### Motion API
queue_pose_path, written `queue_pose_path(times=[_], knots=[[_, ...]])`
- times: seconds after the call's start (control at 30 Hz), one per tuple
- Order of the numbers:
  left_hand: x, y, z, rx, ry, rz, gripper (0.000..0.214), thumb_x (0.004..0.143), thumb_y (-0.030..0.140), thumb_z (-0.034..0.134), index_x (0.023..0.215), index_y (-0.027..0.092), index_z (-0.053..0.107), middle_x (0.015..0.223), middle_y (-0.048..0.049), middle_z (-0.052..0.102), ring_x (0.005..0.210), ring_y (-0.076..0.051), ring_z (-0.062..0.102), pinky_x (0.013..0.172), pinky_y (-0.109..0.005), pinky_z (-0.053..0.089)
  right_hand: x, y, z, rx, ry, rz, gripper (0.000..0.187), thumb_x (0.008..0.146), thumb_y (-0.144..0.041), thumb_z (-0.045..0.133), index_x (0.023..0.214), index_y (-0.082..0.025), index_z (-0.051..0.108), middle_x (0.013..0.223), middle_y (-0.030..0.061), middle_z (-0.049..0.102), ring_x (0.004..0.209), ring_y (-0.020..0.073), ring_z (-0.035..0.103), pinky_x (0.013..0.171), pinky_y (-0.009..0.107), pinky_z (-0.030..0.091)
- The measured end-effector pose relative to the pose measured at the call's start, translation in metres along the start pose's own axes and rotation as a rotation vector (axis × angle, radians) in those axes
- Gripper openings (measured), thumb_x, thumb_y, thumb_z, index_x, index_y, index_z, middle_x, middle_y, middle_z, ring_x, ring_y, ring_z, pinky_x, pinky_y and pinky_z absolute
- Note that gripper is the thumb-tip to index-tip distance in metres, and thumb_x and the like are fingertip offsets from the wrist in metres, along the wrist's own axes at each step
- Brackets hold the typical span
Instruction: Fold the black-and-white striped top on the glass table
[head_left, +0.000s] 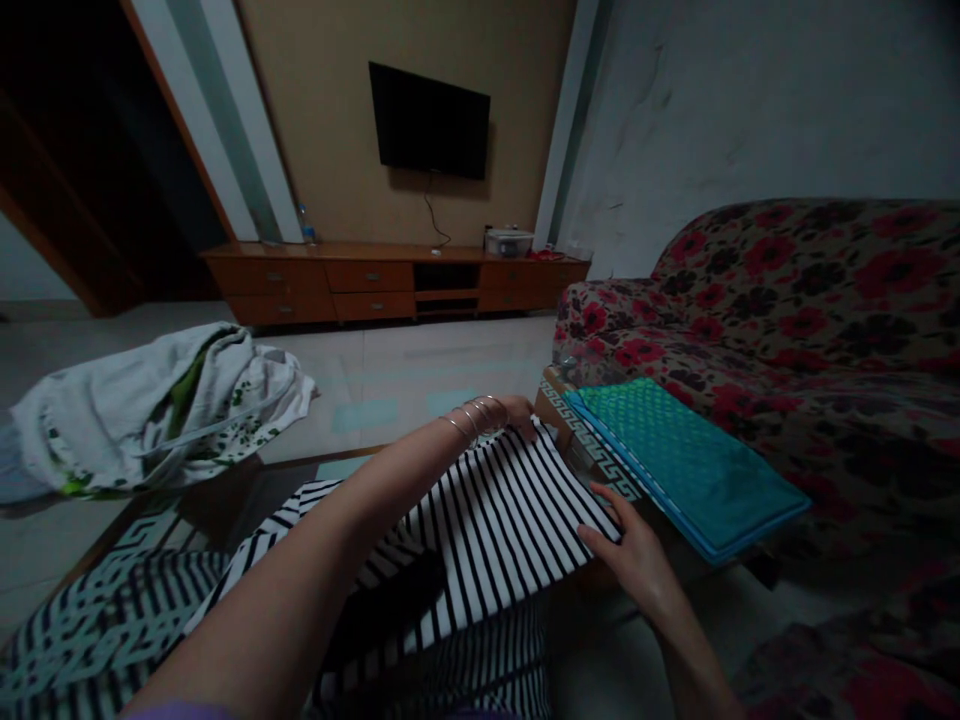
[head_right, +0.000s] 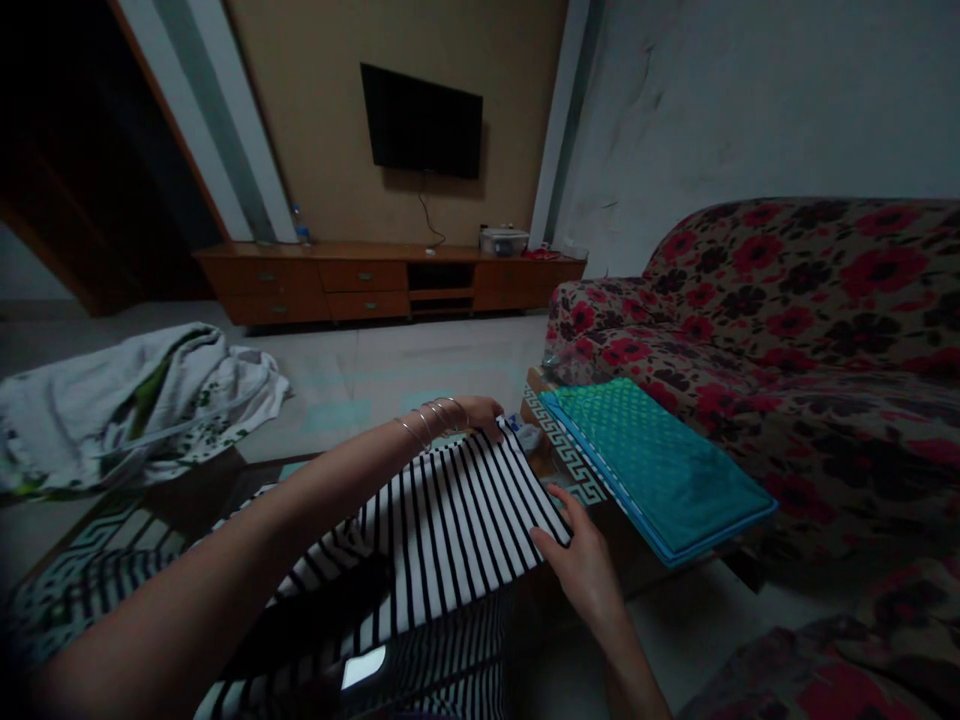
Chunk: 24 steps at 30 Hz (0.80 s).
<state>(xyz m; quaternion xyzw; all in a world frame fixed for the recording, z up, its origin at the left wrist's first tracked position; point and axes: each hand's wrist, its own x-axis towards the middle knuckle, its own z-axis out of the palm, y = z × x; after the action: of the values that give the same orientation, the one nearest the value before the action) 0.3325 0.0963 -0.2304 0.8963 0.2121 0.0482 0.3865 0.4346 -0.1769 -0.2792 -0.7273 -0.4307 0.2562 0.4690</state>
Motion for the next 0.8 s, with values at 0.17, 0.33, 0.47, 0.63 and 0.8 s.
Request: queue_pose_path(times=[0.17,0.33,0.47,0.63,0.8], knots=[[-0.013,0.006,-0.035,-0.161,-0.112,-0.044,0.021,0.063,0.014,0.069,0.084,0.016,0.067,0.079,-0.0041,0.067,0.084,-0.019,0.058,0.084,-0.035,0.046,-0.009,-0.028,-0.003,0.185,-0.05,-0.007,0.064,0.074,-0.042,0.065,0.131,-0.019,0.047,0.129,0.0142,0.058,0.116,0.0265,0.058,0.098,0.042,0.048],[-0.041,0.016,-0.074,-0.374,-0.198,0.015,0.026,0.059,0.01,0.072,0.083,0.015,0.065,0.076,-0.0004,0.064,0.075,-0.015,0.059,0.085,-0.037,0.046,-0.022,-0.075,0.0,0.247,-0.079,-0.107,0.062,0.074,-0.042,0.068,0.13,-0.021,0.049,0.129,0.0131,0.059,0.115,0.0258,0.059,0.094,0.04,0.051],[-0.071,0.025,-0.102,-0.478,-0.196,0.08,0.029,0.057,0.009,0.076,0.083,0.013,0.064,0.074,0.0007,0.064,0.072,-0.014,0.058,0.084,-0.036,0.045,-0.035,-0.112,0.006,0.191,-0.12,-0.19,0.06,0.075,-0.041,0.069,0.129,-0.023,0.051,0.13,0.0113,0.058,0.115,0.0247,0.058,0.09,0.036,0.053],[-0.114,0.035,-0.132,-0.446,-0.156,0.13,0.031,0.058,0.008,0.077,0.086,0.012,0.066,0.077,-0.0008,0.065,0.072,-0.013,0.059,0.082,-0.034,0.045,-0.048,-0.148,0.018,0.092,-0.181,-0.319,0.057,0.077,-0.039,0.066,0.131,-0.025,0.052,0.128,0.0099,0.058,0.111,0.0241,0.059,0.083,0.035,0.055],[-0.159,0.038,-0.155,-0.397,-0.09,0.151,0.031,0.059,0.009,0.077,0.088,0.012,0.067,0.077,-0.0006,0.066,0.072,-0.012,0.059,0.081,-0.032,0.046,-0.058,-0.176,0.037,0.038,-0.243,-0.5,0.052,0.081,-0.036,0.064,0.131,-0.026,0.052,0.121,0.0083,0.061,0.107,0.0215,0.059,0.084,0.033,0.054]])
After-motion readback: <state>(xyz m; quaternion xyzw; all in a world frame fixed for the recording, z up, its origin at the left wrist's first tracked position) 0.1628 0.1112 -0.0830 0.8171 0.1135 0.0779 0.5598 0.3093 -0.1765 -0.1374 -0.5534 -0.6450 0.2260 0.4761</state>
